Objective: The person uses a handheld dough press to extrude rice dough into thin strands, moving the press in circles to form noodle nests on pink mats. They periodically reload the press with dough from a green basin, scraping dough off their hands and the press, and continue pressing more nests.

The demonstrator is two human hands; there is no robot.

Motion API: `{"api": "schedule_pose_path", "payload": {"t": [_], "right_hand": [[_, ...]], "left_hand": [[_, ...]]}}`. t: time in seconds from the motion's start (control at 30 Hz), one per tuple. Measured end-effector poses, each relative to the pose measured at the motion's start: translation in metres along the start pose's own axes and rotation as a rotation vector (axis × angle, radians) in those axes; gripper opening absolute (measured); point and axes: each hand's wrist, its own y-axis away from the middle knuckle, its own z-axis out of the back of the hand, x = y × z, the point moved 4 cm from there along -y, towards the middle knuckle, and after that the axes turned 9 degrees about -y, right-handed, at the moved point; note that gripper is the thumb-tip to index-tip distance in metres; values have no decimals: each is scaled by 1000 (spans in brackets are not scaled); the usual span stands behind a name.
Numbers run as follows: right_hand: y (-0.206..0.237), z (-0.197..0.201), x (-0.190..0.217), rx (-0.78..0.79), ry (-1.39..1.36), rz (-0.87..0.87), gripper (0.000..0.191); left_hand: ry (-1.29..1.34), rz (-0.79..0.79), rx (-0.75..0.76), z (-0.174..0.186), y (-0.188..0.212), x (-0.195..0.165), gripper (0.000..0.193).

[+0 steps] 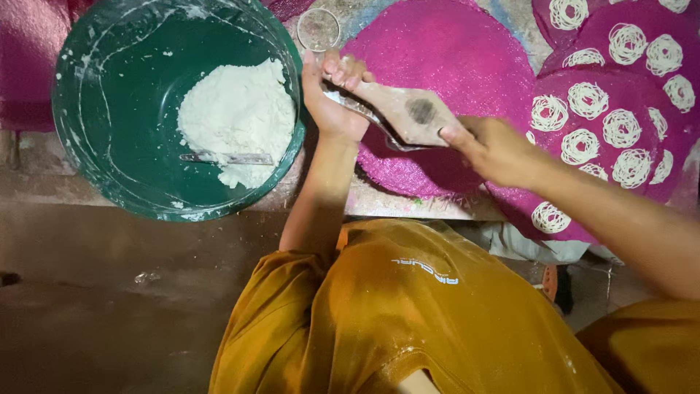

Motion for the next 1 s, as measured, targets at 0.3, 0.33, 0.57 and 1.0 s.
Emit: {"api": "schedule_pose_path", "payload": {"t": [0.3,0.33,0.57,1.0], "right_hand": [[1,21,9,-18,158,7,72],[0,22,15,-64,166,80,73],[2,7,15,56,121,-93,65],[-15,31,-6,-101,36,109,56]], "left_hand": [[16,-38,-123,-5,-5,18,46],[-14,-74,-81,-9,-10,14,45],[-118,-128,-187,-3,2,-2,40],[-502,332,-344,31,-18,24,58]]}}
